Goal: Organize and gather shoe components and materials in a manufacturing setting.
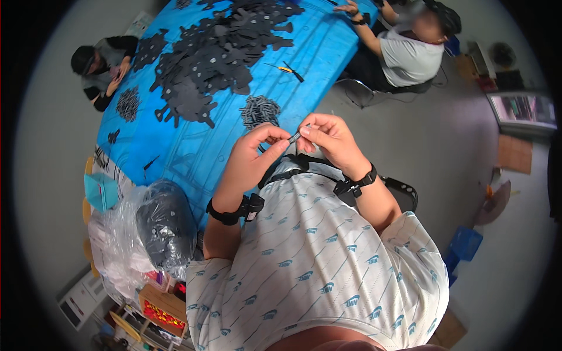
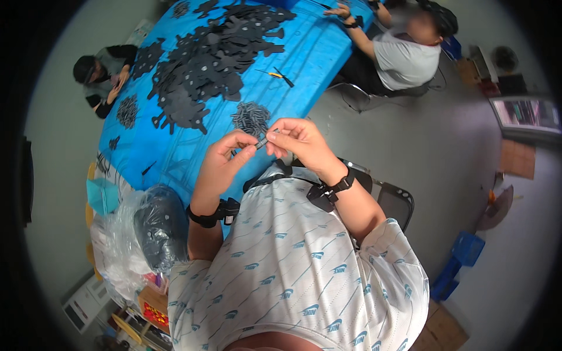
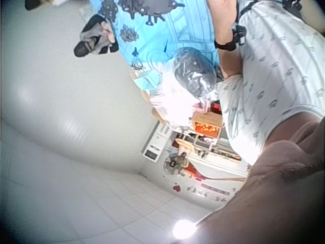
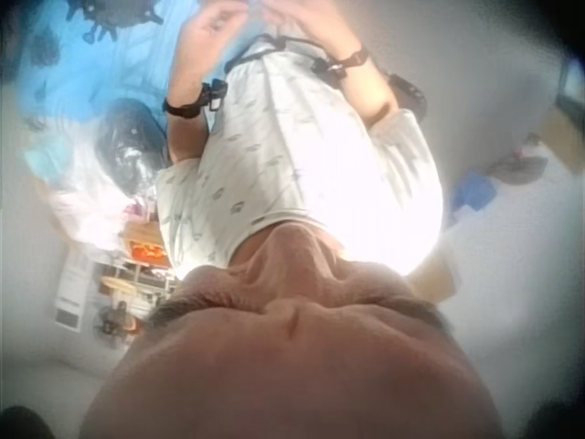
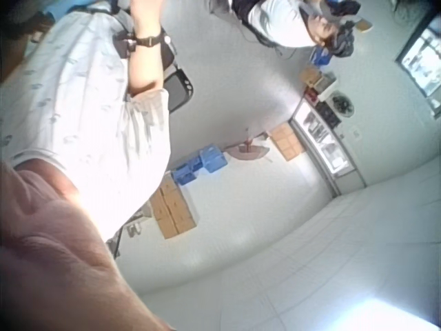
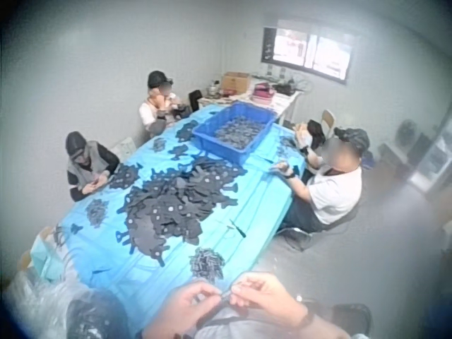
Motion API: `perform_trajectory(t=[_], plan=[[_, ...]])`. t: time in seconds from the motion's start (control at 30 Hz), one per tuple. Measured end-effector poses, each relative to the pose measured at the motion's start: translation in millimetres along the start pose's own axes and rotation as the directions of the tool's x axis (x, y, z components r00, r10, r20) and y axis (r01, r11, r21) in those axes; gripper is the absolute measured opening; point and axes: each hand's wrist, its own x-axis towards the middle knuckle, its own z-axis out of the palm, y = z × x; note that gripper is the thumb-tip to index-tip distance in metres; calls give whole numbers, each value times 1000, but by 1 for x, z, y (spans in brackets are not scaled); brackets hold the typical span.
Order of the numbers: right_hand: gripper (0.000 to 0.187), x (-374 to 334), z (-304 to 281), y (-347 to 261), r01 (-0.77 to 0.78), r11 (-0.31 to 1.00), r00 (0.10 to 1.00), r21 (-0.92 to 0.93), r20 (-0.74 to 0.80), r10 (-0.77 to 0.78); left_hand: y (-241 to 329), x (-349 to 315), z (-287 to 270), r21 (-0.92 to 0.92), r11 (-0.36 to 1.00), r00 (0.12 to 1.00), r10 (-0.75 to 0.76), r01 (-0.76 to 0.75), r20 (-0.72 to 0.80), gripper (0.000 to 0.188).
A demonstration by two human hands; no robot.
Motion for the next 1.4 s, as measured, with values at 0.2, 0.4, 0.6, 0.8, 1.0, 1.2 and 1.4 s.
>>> perform_trajectory(t=[0.2, 0.4, 0.6, 0.8, 1.0, 1.2, 1.4], plan=[[12, -20, -22, 13, -28, 999, 988, -21, -154, 24, -19, 20, 15, 55, 994, 989, -101, 96, 105, 5], [12, -21, -25, 33, -1, 1000, 994, 31, -108, 5, -34, 21, 21, -37, 973, 969, -221, 226, 106, 5], [13, -22, -33, 40, -25, 1000, 989, 9, -143, 26, -41, 26, 24, -45, 967, 959, -243, 252, 149, 5], [13, -13, -34, 47, -73, 997, 991, 1, -112, 73, -46, 21, 20, -36, 964, 959, -258, 264, 119, 5], [12, -9, -33, 51, -50, 999, 996, -11, -78, 49, -47, 15, 20, -58, 955, 955, -286, 291, 80, 5], [12, -8, -33, 48, -72, 997, 996, -14, -57, 71, -49, 12, 22, -78, 956, 957, -277, 283, 79, 6], [12, -9, -34, 45, -76, 997, 995, -26, -60, 74, -50, 12, 23, -87, 953, 955, -283, 290, 82, 6]])
